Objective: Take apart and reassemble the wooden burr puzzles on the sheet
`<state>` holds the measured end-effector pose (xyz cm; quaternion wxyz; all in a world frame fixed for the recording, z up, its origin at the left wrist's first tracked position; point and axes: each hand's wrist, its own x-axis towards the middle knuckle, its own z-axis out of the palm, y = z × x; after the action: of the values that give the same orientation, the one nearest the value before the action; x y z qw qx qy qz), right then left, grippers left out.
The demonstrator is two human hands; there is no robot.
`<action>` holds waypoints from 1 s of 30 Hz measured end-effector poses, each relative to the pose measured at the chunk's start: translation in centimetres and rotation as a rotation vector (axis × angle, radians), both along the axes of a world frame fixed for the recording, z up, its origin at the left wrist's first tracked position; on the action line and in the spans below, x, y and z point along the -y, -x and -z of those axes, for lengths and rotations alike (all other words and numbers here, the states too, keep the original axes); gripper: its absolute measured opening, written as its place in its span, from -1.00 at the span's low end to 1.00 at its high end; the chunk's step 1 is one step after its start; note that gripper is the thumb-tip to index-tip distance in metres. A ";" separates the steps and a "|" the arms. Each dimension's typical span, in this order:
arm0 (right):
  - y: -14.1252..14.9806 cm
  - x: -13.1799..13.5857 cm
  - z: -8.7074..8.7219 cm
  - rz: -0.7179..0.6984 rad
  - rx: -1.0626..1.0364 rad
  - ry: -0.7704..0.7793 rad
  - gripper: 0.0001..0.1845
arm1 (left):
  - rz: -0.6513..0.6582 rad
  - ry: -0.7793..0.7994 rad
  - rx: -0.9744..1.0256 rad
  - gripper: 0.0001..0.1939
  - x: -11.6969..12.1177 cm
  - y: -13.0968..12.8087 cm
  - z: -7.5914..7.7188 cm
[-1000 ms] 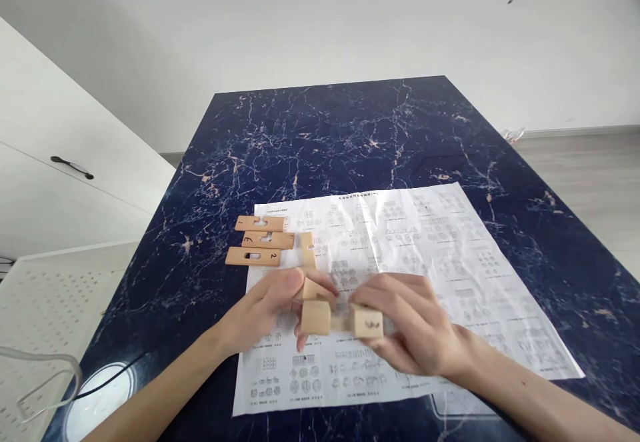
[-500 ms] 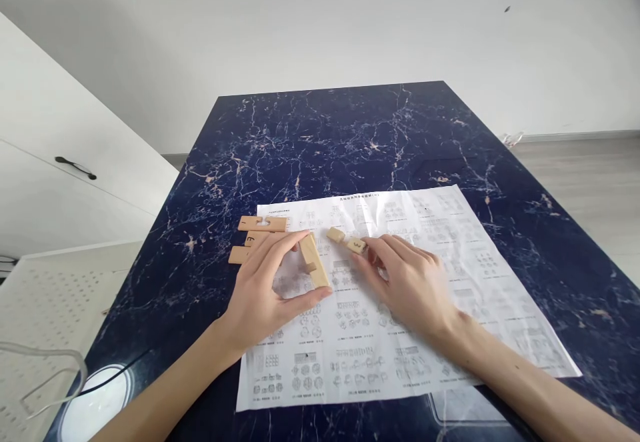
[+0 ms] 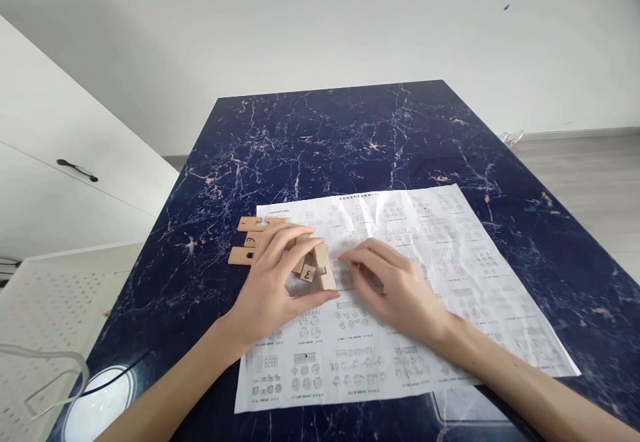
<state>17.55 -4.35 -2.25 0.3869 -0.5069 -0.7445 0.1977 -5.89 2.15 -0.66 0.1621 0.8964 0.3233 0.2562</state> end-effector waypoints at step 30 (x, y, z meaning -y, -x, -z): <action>-0.1 0.1 -0.1 -0.112 0.016 0.037 -0.81 | 0.263 -0.160 0.015 -0.80 1.8 0.1 -0.3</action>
<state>17.63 -4.46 -2.16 0.3601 -0.4731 -0.7709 0.2287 -5.94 0.37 -0.33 0.1246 0.9391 0.1807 0.2643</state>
